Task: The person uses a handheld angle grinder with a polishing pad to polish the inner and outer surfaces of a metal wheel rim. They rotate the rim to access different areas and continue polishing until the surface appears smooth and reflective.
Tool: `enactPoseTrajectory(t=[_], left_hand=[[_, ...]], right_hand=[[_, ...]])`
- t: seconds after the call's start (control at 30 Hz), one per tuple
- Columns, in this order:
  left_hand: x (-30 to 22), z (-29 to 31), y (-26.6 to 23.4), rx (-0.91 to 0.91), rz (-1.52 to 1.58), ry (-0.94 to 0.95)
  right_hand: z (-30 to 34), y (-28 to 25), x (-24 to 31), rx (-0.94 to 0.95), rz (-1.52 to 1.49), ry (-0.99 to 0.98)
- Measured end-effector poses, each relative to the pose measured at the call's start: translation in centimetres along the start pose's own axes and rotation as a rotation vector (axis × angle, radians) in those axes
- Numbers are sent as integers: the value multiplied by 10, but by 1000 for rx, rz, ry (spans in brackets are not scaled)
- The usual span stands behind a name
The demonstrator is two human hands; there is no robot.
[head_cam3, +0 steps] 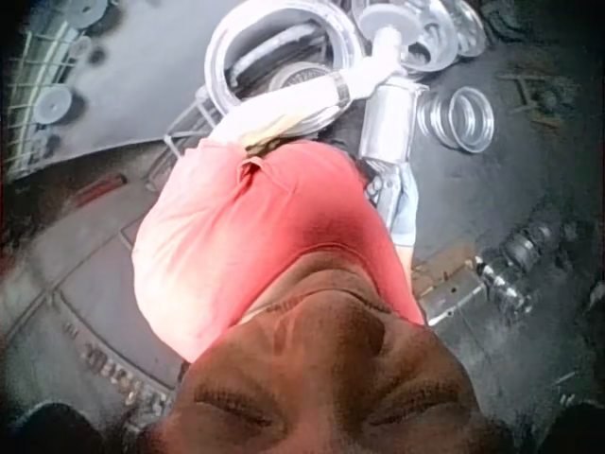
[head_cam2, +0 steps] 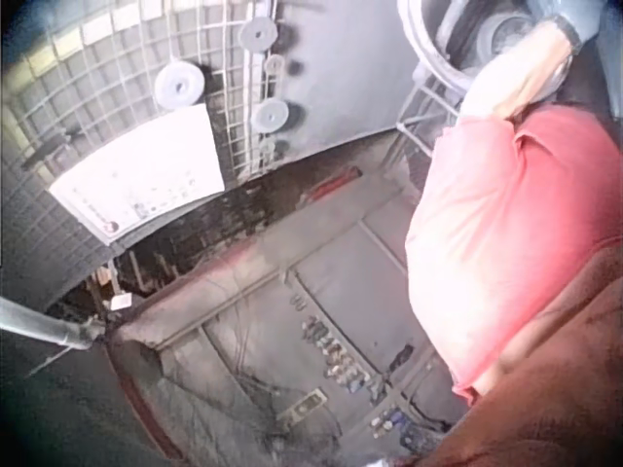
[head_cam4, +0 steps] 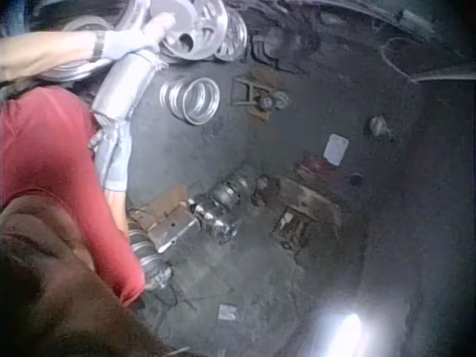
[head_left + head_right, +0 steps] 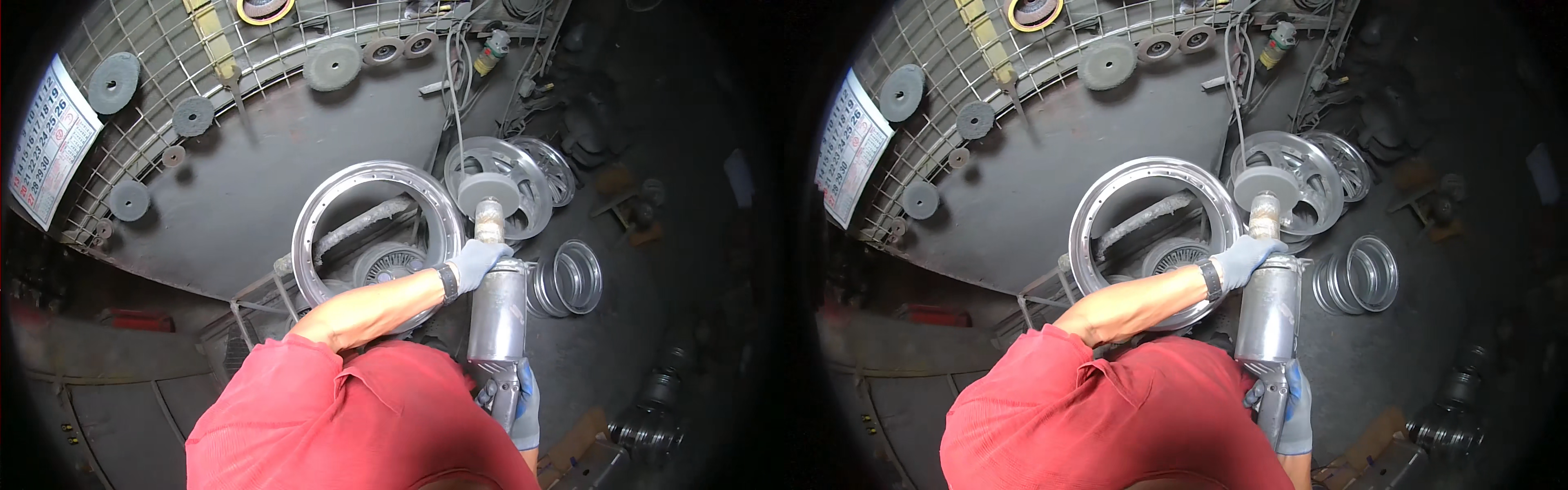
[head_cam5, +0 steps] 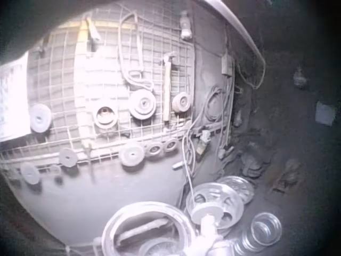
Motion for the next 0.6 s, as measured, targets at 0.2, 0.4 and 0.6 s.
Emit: enactPoseTrajectory(t=[0.2, 0.4, 0.6], left_hand=[[8, 1, -6, -26, 117, -241], [2, -38, -50, -92, 222, 141], [-83, 22, -75, -198, 624, -154]], right_hand=[[-2, 11, 1, 8, -11, 67], [-18, 44, 25, 58, 140, 34], [-20, 89, 62, 80, 468, -151]])
Point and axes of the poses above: each hand's wrist, its own z-axis away from the middle knuckle, its own y-axis out of the palm, x = y × z, the point moved 8 cm from there along -z, towards the middle knuckle, and after that the axes turned 7 degrees about -x, right-handed, at the moved point
